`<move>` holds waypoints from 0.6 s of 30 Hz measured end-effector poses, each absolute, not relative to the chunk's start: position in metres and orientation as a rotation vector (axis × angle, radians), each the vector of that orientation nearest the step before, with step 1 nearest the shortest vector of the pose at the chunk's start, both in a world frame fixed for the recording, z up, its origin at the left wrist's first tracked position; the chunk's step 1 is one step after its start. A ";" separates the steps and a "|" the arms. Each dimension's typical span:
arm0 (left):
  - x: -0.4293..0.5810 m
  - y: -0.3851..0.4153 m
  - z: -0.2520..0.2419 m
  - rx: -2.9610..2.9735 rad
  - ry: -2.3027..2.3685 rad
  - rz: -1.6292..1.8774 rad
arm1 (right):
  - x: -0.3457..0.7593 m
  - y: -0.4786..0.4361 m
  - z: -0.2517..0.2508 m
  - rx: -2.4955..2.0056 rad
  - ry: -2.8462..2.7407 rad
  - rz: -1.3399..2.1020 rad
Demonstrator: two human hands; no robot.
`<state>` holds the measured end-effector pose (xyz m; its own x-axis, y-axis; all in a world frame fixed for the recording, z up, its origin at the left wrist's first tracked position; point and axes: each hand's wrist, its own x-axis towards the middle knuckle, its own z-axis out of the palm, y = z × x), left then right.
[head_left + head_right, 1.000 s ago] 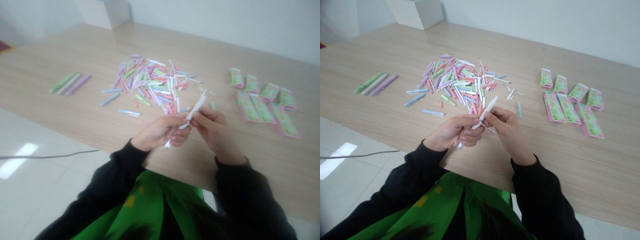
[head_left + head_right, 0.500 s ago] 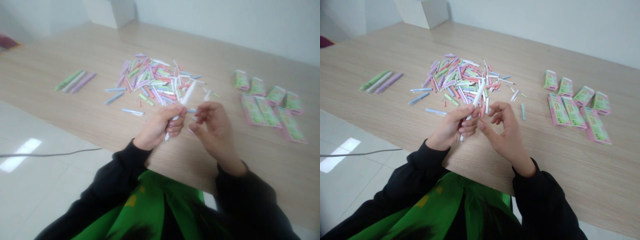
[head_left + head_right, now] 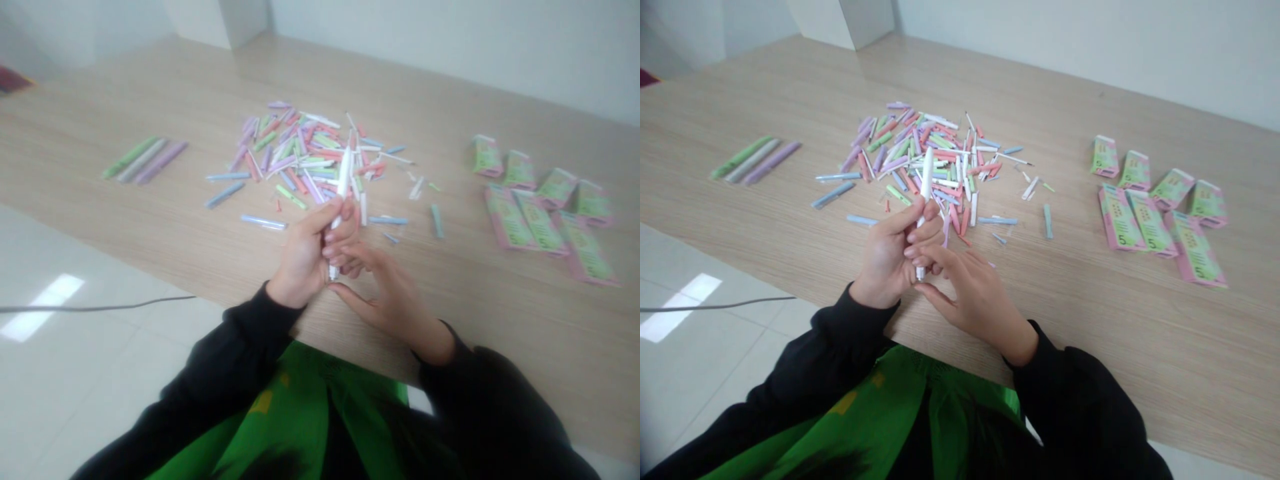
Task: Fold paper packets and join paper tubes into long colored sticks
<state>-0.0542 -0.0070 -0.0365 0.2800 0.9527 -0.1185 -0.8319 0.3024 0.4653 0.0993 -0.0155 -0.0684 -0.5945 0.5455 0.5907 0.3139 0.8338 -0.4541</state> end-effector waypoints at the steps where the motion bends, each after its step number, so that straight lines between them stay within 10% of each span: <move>1: -0.054 -0.007 -0.037 0.347 0.403 1.221 | 0.100 -0.015 -0.069 -0.612 -2.258 0.342; 18: -0.052 -0.014 -0.034 0.539 0.520 1.387 | 0.095 -0.021 -0.074 -0.798 -2.078 0.668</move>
<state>-0.0522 -0.0141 -0.0341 0.1121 0.9933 -0.0274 -0.7668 0.1040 0.6334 0.0951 -0.0215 -0.0739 -0.4853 0.7265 0.4864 0.3070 0.6625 -0.6832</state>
